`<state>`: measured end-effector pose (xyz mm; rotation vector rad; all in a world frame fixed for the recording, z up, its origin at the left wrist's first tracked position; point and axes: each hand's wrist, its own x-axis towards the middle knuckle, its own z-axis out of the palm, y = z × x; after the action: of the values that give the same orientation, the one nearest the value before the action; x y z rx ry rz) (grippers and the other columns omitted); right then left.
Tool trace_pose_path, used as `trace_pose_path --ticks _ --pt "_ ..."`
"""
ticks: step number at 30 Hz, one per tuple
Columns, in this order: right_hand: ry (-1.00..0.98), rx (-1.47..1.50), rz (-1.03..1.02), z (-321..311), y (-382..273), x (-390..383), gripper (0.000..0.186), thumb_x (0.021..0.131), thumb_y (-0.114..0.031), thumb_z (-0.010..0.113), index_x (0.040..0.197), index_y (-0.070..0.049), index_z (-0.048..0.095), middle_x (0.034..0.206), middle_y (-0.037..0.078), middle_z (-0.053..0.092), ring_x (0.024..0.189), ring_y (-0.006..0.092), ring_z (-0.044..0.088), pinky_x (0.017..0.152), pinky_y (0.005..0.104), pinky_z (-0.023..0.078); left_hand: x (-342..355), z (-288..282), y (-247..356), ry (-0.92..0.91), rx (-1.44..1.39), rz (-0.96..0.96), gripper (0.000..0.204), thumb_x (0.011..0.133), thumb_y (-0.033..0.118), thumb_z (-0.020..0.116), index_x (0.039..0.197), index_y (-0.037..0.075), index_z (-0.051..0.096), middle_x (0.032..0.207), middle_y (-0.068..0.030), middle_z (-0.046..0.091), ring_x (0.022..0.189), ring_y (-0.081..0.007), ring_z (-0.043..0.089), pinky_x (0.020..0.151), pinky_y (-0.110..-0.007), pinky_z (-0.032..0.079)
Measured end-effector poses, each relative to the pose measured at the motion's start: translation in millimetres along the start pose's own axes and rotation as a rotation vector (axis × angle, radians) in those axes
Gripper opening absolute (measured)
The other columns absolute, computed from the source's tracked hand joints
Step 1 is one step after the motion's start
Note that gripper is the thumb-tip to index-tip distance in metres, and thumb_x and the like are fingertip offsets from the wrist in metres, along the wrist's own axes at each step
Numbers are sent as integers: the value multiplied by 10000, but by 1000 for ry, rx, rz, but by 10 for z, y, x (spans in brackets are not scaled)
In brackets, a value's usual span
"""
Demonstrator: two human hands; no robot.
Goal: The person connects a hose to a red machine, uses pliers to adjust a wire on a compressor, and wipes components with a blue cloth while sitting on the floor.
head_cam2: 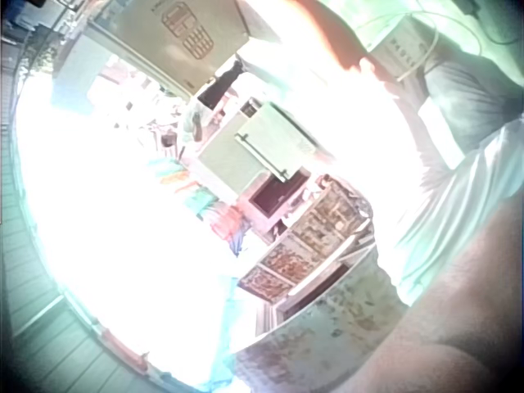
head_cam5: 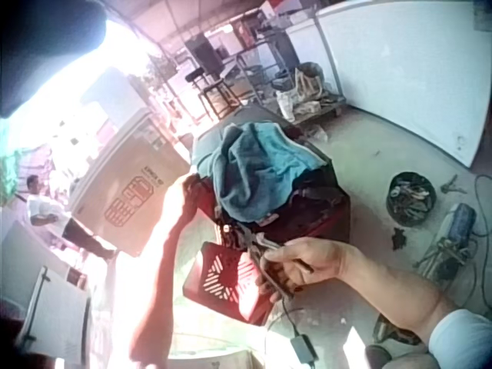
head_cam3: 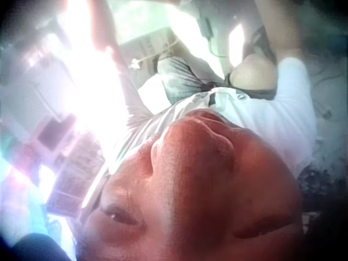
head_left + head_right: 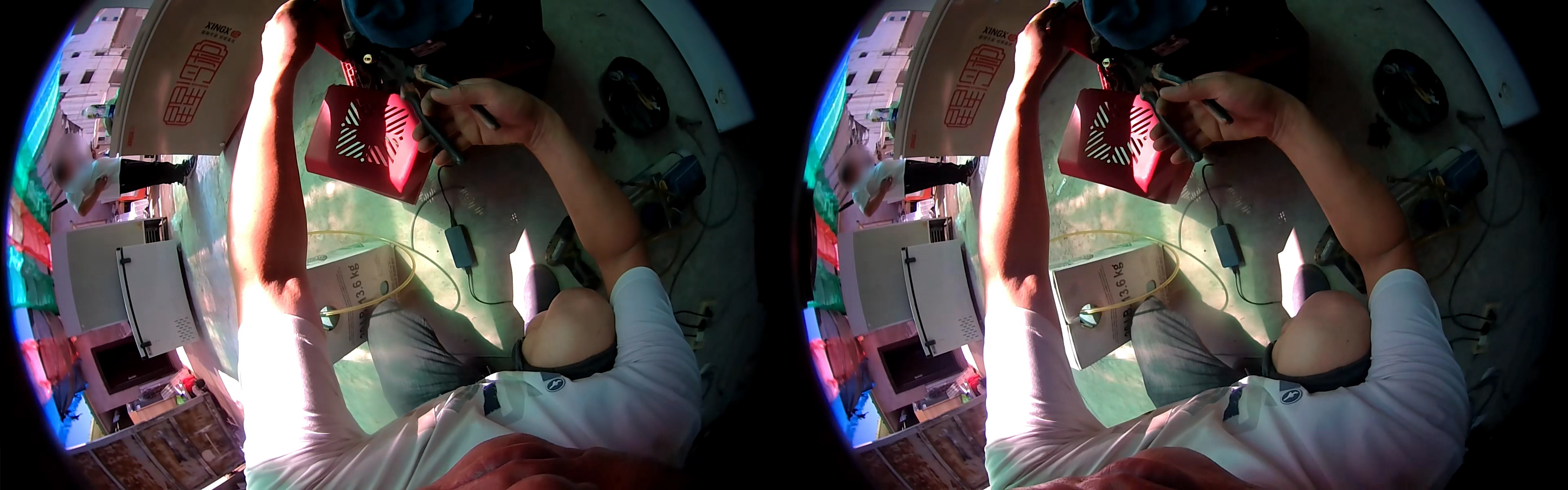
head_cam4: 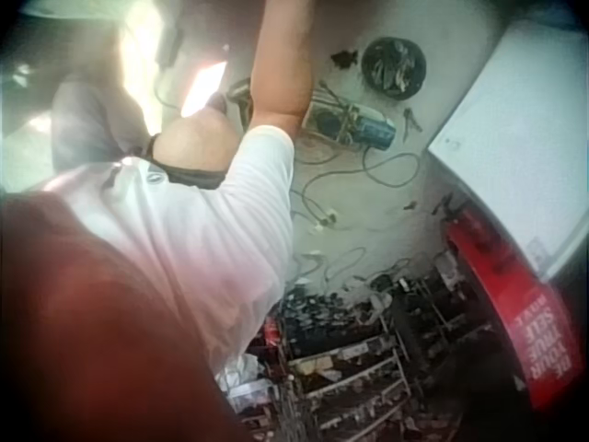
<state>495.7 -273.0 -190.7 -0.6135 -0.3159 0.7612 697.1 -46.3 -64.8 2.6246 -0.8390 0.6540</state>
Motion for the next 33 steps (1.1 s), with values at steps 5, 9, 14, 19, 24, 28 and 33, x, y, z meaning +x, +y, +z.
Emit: trace_pose_path --ticks 5,9,14,19,24,28,33 --pt "-39 12 -18 -26 2 5 286 1046 -267 495 1159 -26 601 1086 168 700 1003 273 697 874 445 573 -10 7 22 24 -8 -1 329 943 273 572 1169 54 668 1105 -240 676 1048 -431 640 892 -458 511" --pt "7 21 -21 -3 43 -28 234 1034 -219 524 1158 -35 598 1077 158 701 1017 266 698 866 449 574 -2 -5 14 1 -1 -10 313 945 265 567 1161 62 667 1098 -240 675 1043 -437 637 886 -464 511" --pt "13 38 -39 15 65 -3 209 1013 -180 553 1168 -48 600 1098 142 698 1045 262 695 873 439 569 5 20 -28 30 34 42 293 951 251 574 1166 75 668 1101 -236 674 1032 -438 639 882 -465 513" --pt "-39 116 -71 -15 122 12 244 999 -161 545 1211 -53 601 1143 145 684 1095 260 670 930 452 538 13 56 -33 42 27 24 281 950 244 588 1156 70 670 1103 -233 676 1024 -436 643 872 -465 518" --pt "-97 140 -89 -22 147 39 277 997 -152 505 1241 -52 592 1230 192 647 1181 296 622 996 490 498 31 69 -51 29 -2 39 277 948 243 591 1147 66 669 1101 -239 672 1025 -436 643 870 -464 517" --pt "-134 150 -112 18 147 40 311 993 -135 484 1277 -39 568 1286 235 610 1240 359 581 1033 524 476 15 41 -81 11 -2 -16 295 942 261 594 1144 60 669 1097 -240 671 1038 -432 638 882 -463 512" --pt "-157 162 -116 40 135 19 356 988 -123 479 1325 -25 541 1301 256 594 1281 401 547 1062 548 456 -15 4 -52 36 -22 -1 307 934 262 591 1149 56 668 1087 -241 674 1032 -430 640 878 -461 513"
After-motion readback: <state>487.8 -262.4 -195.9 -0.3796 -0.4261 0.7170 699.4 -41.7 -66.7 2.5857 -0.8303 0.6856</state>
